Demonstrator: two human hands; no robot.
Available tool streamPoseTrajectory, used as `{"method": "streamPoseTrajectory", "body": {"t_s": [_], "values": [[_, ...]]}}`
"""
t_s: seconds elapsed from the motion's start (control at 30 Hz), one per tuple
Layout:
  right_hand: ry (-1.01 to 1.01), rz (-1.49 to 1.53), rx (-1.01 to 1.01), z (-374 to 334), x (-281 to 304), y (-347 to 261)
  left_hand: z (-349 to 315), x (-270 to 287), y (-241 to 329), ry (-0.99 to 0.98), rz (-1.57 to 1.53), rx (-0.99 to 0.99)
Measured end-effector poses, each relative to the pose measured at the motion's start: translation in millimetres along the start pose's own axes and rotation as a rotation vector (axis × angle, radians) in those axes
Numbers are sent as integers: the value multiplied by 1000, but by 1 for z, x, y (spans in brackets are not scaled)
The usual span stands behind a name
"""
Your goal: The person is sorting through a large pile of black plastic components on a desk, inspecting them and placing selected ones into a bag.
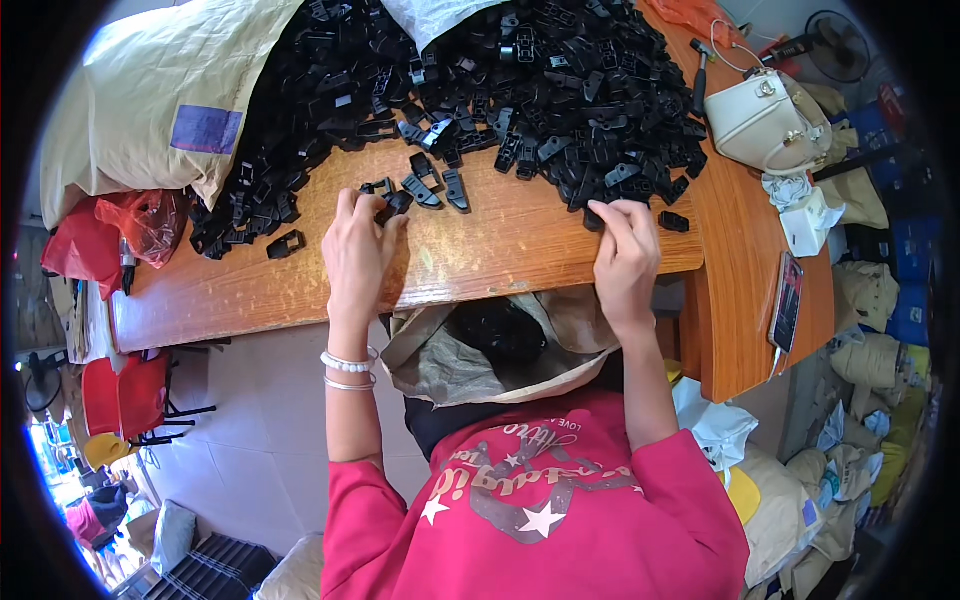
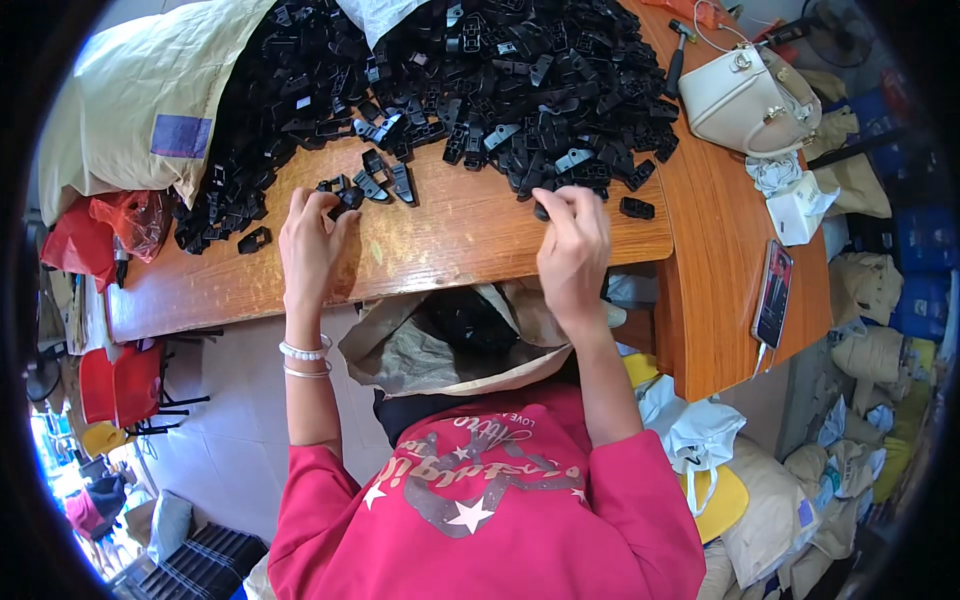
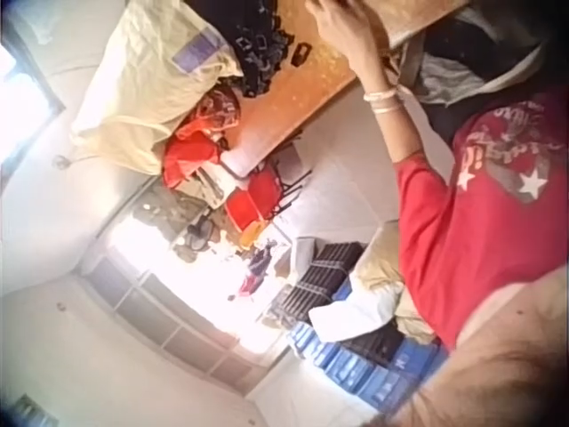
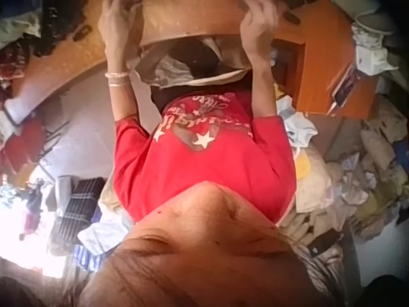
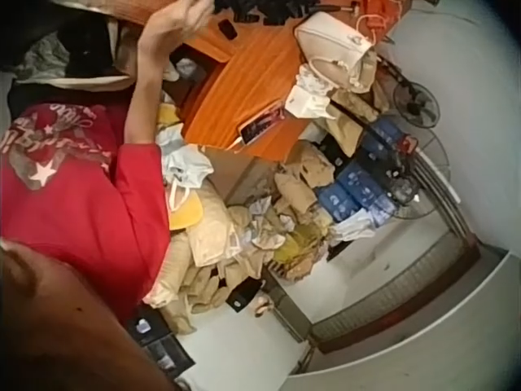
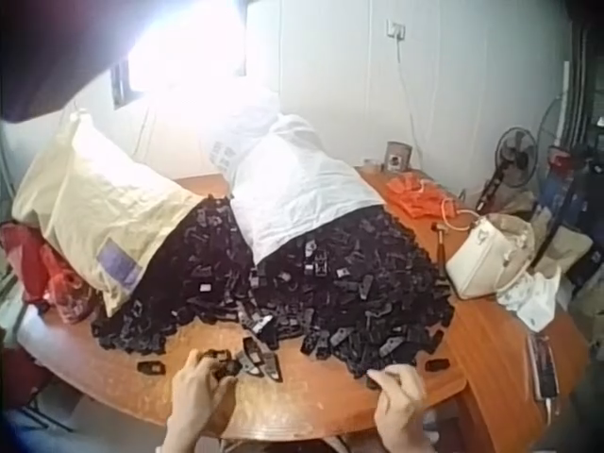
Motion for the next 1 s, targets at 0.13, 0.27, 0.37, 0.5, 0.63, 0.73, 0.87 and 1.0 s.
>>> {"method": "streamPoseTrajectory", "body": {"t_s": [0.13, 0.27, 0.37, 0.5, 0.63, 0.73, 0.87, 1.0], "values": [[-109, -51, 74, -5, -1, 1, -2, -4, -11, -129, 113, -2], [6, 110, 61, -20, -8, 1, -9, -2, 5, -72, -214, 168], [-76, 46, -104, -26, -11, -5, -26, -6, 15, -49, -678, 264], [-76, 90, -72, -29, -14, -10, -45, -20, 43, -389, -1215, 499], [-80, 380, -90, -32, -19, -18, -48, -33, 59, -432, -1062, 440], [-137, 685, -164, -30, -11, -33, -53, -33, 63, -465, -1207, 478], [-158, 644, -3, -24, -7, -47, -53, -31, 66, -546, -1191, 429], [-122, 749, -21, -28, -7, -46, -54, -22, 67, -577, -1206, 418]]}}
Point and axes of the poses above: each hand's wrist, its own z-axis towards the middle knuckle, its own x-axis out of the back of the hand, y = z × x, the point moved 2 cm from there along z, towards the middle knuckle, and after that the axes turned 1 degree about z, right-handed, at the moved point
